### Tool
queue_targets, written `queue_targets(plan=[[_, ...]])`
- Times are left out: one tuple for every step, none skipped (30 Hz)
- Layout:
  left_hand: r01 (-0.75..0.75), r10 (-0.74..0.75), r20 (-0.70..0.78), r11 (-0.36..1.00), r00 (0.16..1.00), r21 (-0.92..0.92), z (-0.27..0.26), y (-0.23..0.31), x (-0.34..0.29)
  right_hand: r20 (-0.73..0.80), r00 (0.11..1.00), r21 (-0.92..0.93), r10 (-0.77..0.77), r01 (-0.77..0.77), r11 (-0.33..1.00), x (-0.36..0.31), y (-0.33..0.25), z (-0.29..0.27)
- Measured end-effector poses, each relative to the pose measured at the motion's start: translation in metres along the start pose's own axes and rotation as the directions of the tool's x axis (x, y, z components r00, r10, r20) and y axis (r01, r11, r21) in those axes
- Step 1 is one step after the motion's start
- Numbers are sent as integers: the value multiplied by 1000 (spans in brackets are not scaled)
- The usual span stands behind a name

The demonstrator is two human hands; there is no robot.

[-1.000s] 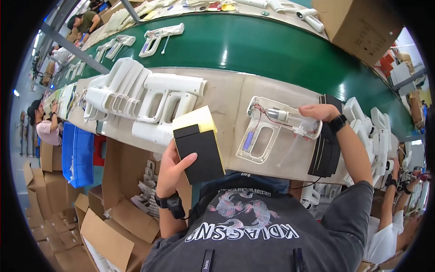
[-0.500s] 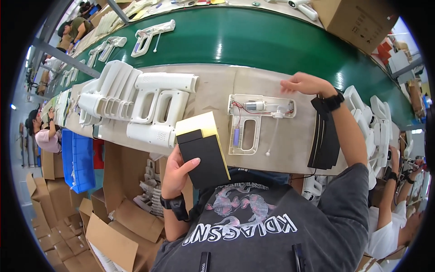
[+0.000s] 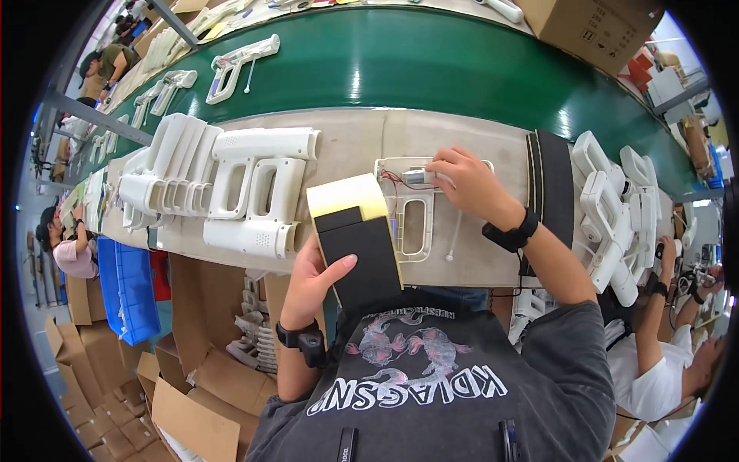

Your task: The person assembles handheld devices by placing components into plastic housings, joining the housing halves together, and stacking the completed units. They then retrieve more plastic housing components from a box to continue the assembly process.

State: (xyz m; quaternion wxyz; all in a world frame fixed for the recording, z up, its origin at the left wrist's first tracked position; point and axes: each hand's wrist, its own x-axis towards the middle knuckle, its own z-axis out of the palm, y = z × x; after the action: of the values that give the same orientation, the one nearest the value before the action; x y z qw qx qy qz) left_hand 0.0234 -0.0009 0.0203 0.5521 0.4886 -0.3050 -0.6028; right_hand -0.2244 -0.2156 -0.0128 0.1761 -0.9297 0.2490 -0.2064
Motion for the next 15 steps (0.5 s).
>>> queue_targets(plan=[[15,-15,-11,999,1000,-49,3,-1,0,-57,998,37,19,-17,999,-2,-3,0],[12,-13,-21,999,1000,-48,7,-2,2,-114,993,76,39,-30,997,-4,-9,-1],[22,-22,-6,1000,1000,-13,10,-2,8,-114,993,82,29,-20,996,-6,-19,-6],[35,-35,3,999,999,23,13,-2,10,-154,983,225,97,-61,972,-11,-38,-14],[21,-21,23,999,1000,28,15,-3,13,-183,969,362,168,-93,927,-13,-54,-22],[20,-21,20,999,1000,32,17,-5,14,-185,968,366,167,-90,926,-16,-67,-26],[28,-32,38,994,999,106,22,-3,16,-216,969,350,118,-36,936,-17,-81,-29],[34,-45,59,983,997,179,25,-2,18,-246,967,330,70,16,944,-17,-91,-28],[15,-31,60,968,998,250,28,-2,17,-253,964,324,78,8,946,-17,-95,-23],[13,-35,83,968,996,252,30,-1,17,-255,964,327,74,14,945,-19,-97,-16],[-86,33,139,912,990,400,30,1,18,-258,964,329,72,18,944,-20,-98,-11],[-190,96,201,829,975,526,31,4,16,-262,961,316,84,3,949,-21,-99,-7],[-248,139,221,753,965,610,32,10,12,-220,972,403,87,9,915,-22,-100,-6],[-256,132,243,755,961,604,29,15,9,-178,980,488,86,11,873,-25,-101,-7],[-273,91,297,699,950,661,22,20,3,-109,985,650,134,-31,759,-27,-105,-8]])
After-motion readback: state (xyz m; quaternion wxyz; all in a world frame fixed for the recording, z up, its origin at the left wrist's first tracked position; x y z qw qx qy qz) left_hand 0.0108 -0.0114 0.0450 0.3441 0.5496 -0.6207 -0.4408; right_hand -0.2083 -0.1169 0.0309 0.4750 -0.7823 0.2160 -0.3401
